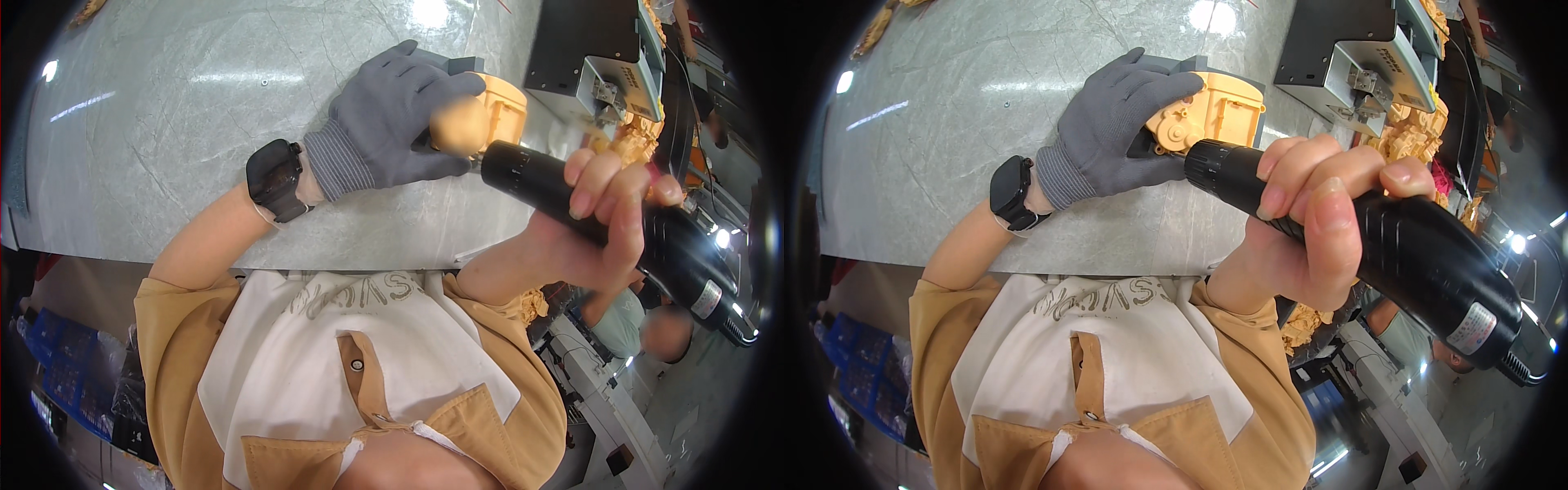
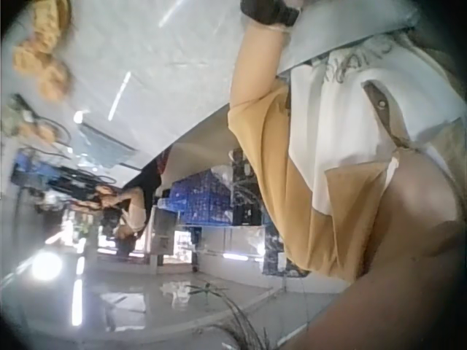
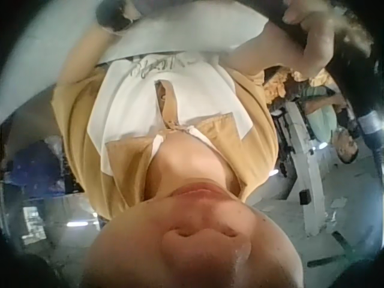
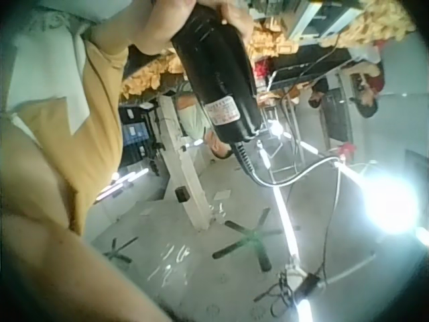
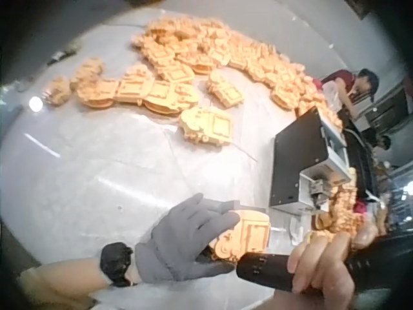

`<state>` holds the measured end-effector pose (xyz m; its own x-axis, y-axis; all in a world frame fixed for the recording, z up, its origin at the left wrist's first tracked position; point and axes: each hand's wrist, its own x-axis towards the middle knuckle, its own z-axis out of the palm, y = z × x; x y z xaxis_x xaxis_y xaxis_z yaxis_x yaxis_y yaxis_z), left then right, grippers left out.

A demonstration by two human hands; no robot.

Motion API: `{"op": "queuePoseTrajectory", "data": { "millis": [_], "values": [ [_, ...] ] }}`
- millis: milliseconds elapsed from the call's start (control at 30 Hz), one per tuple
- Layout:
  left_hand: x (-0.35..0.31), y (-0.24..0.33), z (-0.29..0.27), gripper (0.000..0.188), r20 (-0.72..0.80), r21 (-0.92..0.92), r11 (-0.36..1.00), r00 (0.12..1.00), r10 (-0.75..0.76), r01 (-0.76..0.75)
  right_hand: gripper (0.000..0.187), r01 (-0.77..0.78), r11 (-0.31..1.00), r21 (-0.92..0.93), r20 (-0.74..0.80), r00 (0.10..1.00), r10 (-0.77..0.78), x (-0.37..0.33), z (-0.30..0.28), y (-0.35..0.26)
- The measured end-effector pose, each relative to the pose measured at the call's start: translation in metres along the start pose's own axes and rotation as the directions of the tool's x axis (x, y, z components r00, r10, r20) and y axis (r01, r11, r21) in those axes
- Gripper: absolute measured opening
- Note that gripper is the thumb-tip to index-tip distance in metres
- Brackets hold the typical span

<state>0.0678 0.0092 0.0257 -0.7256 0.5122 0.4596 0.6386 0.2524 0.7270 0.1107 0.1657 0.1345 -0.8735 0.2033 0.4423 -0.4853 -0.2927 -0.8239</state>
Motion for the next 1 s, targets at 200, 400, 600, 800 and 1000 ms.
{"op": "queuePoseTrajectory", "data": {
  "millis": [200, 400, 600, 800, 1000],
  "values": [
    [-0.0003, -0.0004, -0.0003, 0.066, -0.006, 0.002, 1.0, 1.0, 0.011, -0.011, 0.04, 0.011, 1.0, -0.028, -0.003, 1.0, -0.011, -0.0002, 0.0018, -0.0008],
    [-0.0016, -0.0022, 0.0017, 0.066, -0.01, 0.009, 1.0, 1.0, 0.0, 0.0, 0.04, 0.013, 0.998, -0.066, 0.026, 1.0, -0.011, 0.0013, 0.0021, 0.0005],
    [-0.0008, -0.0003, -0.0003, 0.065, 0.006, -0.003, 1.0, 1.0, -0.01, 0.01, 0.04, 0.026, 1.0, 0.004, 0.075, 0.997, -0.026, 0.0023, 0.0031, 0.005],
    [-0.0016, -0.0012, -0.0003, 0.064, 0.003, 0.004, 1.0, 1.0, -0.007, 0.007, 0.04, 0.054, 0.997, 0.057, 0.066, 0.996, -0.058, 0.0033, 0.0065, 0.003],
    [-0.0009, -0.0017, 0.0011, 0.065, -0.01, -0.006, 1.0, 1.0, 0.003, -0.004, 0.036, -0.029, 0.993, -0.111, 0.198, 0.979, 0.051, 0.0051, 0.0011, -0.004]
  ]
}}
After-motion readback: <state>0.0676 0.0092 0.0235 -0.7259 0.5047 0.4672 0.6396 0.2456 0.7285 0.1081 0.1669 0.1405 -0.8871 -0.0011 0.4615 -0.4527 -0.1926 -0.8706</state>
